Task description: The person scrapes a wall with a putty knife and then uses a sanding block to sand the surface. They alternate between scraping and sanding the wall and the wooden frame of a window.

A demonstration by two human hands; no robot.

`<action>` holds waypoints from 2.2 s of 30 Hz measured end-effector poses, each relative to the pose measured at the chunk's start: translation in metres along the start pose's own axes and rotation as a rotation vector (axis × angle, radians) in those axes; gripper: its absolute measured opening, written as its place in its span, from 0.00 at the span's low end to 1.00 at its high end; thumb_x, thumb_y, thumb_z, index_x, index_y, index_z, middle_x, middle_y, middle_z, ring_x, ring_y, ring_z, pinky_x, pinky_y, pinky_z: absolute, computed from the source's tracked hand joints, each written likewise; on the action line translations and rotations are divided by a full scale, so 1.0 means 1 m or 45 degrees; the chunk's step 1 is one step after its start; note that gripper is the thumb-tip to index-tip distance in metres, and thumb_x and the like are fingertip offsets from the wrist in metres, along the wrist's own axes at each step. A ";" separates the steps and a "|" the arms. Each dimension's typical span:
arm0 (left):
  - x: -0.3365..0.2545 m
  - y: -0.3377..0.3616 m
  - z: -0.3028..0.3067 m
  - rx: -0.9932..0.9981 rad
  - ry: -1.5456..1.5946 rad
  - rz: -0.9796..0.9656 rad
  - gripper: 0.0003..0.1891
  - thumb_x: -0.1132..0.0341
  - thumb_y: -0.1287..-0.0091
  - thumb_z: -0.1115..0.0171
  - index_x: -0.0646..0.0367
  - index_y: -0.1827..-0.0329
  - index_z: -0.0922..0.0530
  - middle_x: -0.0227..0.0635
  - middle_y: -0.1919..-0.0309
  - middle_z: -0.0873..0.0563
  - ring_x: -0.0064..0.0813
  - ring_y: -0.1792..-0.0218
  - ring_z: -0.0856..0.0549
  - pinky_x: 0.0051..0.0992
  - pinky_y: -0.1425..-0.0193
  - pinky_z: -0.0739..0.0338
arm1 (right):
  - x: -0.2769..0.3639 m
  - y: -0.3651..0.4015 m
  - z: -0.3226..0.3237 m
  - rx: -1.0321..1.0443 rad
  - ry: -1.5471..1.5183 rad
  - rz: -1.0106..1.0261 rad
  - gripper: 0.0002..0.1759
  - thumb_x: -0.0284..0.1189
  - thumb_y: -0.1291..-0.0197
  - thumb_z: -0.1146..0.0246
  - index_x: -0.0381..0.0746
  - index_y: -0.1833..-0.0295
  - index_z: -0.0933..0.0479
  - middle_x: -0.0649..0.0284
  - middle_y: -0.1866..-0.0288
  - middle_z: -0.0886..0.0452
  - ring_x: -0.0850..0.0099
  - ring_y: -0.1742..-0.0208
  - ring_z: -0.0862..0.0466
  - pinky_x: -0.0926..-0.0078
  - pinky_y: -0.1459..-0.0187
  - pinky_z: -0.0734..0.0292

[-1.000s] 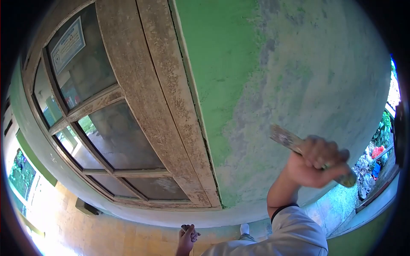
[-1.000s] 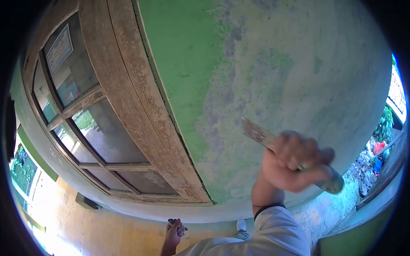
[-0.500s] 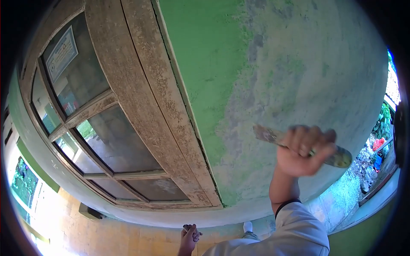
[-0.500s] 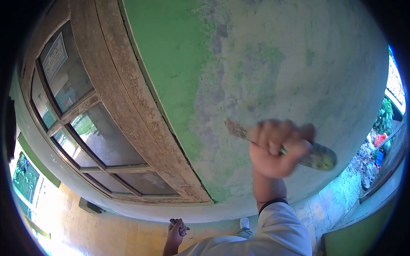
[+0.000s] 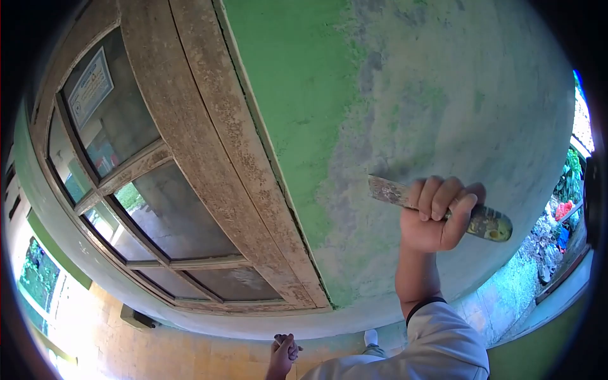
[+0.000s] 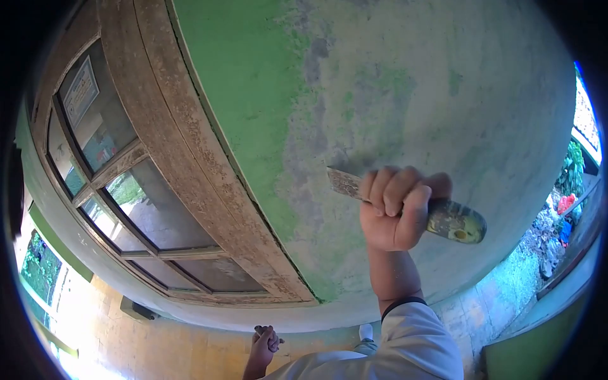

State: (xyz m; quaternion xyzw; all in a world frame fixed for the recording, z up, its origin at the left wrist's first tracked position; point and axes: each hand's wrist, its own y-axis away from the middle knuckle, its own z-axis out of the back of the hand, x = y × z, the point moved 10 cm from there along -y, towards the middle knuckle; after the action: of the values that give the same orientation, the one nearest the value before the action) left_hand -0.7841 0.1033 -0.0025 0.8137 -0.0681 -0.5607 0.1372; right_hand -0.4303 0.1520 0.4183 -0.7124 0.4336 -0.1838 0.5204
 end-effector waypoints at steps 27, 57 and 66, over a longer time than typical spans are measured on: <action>0.001 0.007 0.001 -0.019 0.078 -0.014 0.17 0.64 0.29 0.47 0.51 0.79 0.36 0.23 0.85 0.36 0.17 0.85 0.36 0.29 0.67 0.27 | -0.046 0.014 -0.004 -0.147 -0.067 -0.223 0.15 0.41 0.27 0.53 0.46 0.66 0.39 0.70 0.79 0.36 0.81 0.84 0.38 0.81 0.80 0.47; -0.003 0.018 0.014 -0.101 -0.015 -0.019 0.17 0.63 0.29 0.48 0.52 0.79 0.37 0.23 0.86 0.37 0.18 0.85 0.36 0.31 0.62 0.25 | -0.010 0.036 -0.026 0.020 0.196 -0.031 0.22 0.49 0.36 0.42 0.43 0.68 0.39 0.70 0.84 0.38 0.80 0.85 0.40 0.81 0.83 0.44; 0.000 0.025 0.021 -0.093 0.013 -0.021 0.16 0.64 0.29 0.47 0.52 0.77 0.36 0.22 0.86 0.36 0.17 0.85 0.35 0.31 0.62 0.26 | -0.010 0.033 -0.033 0.155 0.143 -0.017 0.23 0.52 0.34 0.47 0.43 0.65 0.40 0.69 0.81 0.37 0.80 0.83 0.41 0.78 0.80 0.46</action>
State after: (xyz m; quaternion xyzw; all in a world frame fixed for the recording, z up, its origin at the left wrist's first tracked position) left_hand -0.8029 0.0762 -0.0020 0.8115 -0.0403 -0.5598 0.1626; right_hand -0.4737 0.1380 0.4030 -0.6709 0.4452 -0.2531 0.5363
